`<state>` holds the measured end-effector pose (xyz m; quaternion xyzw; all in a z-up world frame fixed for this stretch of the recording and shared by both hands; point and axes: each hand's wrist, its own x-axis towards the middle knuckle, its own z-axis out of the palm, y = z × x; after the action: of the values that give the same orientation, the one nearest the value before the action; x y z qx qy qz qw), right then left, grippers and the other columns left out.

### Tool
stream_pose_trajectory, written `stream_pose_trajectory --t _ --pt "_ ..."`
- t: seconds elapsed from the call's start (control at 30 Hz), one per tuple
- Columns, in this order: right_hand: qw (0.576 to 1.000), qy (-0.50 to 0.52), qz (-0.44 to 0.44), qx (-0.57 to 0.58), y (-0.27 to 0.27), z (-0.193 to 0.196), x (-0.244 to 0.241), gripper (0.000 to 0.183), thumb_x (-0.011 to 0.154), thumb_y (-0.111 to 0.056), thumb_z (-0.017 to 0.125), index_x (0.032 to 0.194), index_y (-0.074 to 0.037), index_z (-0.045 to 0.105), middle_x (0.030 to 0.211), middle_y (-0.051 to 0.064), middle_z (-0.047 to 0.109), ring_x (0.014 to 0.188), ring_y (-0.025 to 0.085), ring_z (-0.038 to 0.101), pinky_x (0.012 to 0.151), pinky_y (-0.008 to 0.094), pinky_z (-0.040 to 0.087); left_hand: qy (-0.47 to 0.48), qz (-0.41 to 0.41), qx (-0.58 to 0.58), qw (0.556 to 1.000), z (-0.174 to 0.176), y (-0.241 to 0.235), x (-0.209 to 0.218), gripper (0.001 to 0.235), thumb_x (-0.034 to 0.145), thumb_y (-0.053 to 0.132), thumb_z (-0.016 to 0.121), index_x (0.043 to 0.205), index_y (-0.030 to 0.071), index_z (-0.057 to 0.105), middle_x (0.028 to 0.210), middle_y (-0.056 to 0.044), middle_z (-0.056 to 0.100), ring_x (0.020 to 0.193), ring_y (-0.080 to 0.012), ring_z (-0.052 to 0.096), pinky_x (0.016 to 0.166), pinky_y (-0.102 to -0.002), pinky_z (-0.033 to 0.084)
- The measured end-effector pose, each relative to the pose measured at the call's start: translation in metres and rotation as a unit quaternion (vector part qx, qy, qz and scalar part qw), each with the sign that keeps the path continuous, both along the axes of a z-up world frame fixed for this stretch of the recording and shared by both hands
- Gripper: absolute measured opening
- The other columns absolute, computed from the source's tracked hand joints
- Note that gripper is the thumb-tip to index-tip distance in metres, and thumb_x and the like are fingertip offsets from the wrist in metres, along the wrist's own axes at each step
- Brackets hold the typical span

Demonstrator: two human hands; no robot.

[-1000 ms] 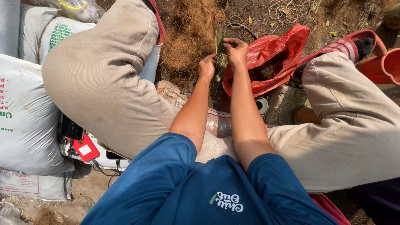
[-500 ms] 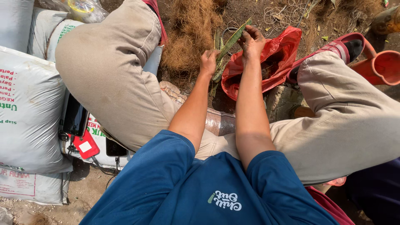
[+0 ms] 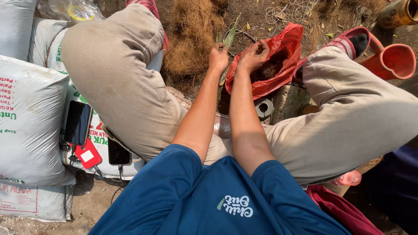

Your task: The person sits on the ground and plants small seedlings into red plastic bags filled with soil. They hold each seedling, place it into the soil, and press the soil around the base to secure it.

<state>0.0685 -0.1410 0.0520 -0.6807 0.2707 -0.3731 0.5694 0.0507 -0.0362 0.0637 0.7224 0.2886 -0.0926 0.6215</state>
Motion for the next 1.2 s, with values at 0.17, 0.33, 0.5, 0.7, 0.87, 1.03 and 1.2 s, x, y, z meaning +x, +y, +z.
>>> stream_pose_trajectory --t 0.17,0.33,0.5,0.7,0.87,1.03,1.2 --pt "0.966 0.213 -0.129 -0.071 0.022 0.021 -0.054 0.053 0.087 -0.001 0.071 0.138 -0.005 0.055 0.133 0.022 0.050 0.119 0.034 0.057 0.100 0.044 0.050 0.080 0.019 0.076 0.994 0.015 -0.006 -0.015 0.034 0.093 0.034 0.059 0.108 0.006 0.071 0.083 -0.014 0.074 0.081 -0.0295 0.073 0.080 -0.047 0.055" --pt "0.914 0.332 -0.122 -0.198 0.002 0.020 -0.068 0.084 0.078 -0.023 0.079 0.147 0.003 0.038 0.146 0.027 0.040 0.136 0.046 0.037 0.107 0.059 0.027 0.001 0.038 0.208 0.977 0.031 -0.013 -0.032 0.038 0.086 0.034 0.068 0.105 0.000 0.068 0.098 -0.020 0.065 0.087 -0.0397 0.068 0.079 -0.054 0.052" --pt "0.935 0.322 0.046 -0.140 -0.020 -0.042 -0.054 0.055 0.097 -0.029 0.063 0.147 -0.009 0.056 0.124 0.018 0.068 0.114 0.034 0.059 0.097 0.051 0.045 -0.126 -0.027 0.069 0.989 0.014 -0.047 -0.032 0.031 0.092 0.026 0.065 0.102 -0.003 0.071 0.092 -0.017 0.073 0.087 -0.0310 0.071 0.082 -0.043 0.056" --pt "0.889 -0.140 0.223 0.375 -0.045 -0.080 -0.036 0.055 0.108 -0.037 0.040 0.151 -0.004 0.052 0.106 0.028 0.079 0.087 0.026 0.076 0.080 0.036 0.063 -0.160 -0.035 -0.259 0.952 -0.024 -0.080 -0.030 0.021 0.098 0.014 0.062 0.103 -0.005 0.069 0.096 -0.013 0.071 0.087 -0.0173 0.069 0.080 -0.033 0.057" --pt "0.980 0.106 -0.116 0.120 -0.034 -0.067 -0.066 0.045 0.099 -0.016 0.050 0.143 -0.002 0.051 0.111 0.021 0.076 0.076 0.026 0.057 0.065 0.041 0.052 -0.053 -0.110 -0.050 0.991 -0.023 -0.076 -0.039 0.020 0.095 0.017 0.063 0.104 0.000 0.068 0.094 -0.010 0.073 0.087 -0.0181 0.069 0.081 -0.033 0.053" --pt "0.953 0.247 -0.161 0.066 -0.029 -0.036 -0.082 0.043 0.100 -0.019 0.052 0.139 -0.002 0.054 0.110 0.022 0.076 0.078 0.027 0.060 0.068 0.042 0.053 0.012 -0.097 -0.032 0.995 -0.012 -0.073 -0.048 0.022 0.091 0.011 0.061 0.104 -0.007 0.060 0.091 -0.021 0.066 0.083 -0.0345 0.067 0.079 -0.048 0.054" --pt "0.942 0.283 -0.167 0.062 -0.017 -0.022 -0.087 0.042 0.100 -0.023 0.053 0.135 -0.001 0.057 0.110 0.022 0.076 0.080 0.029 0.062 0.070 0.042 0.053 -0.081 -0.056 0.109 0.989 -0.019 -0.068 -0.056 0.025 0.081 0.007 0.064 0.103 -0.005 0.064 0.096 -0.023 0.070 0.093 -0.0403 0.070 0.086 -0.049 0.054"
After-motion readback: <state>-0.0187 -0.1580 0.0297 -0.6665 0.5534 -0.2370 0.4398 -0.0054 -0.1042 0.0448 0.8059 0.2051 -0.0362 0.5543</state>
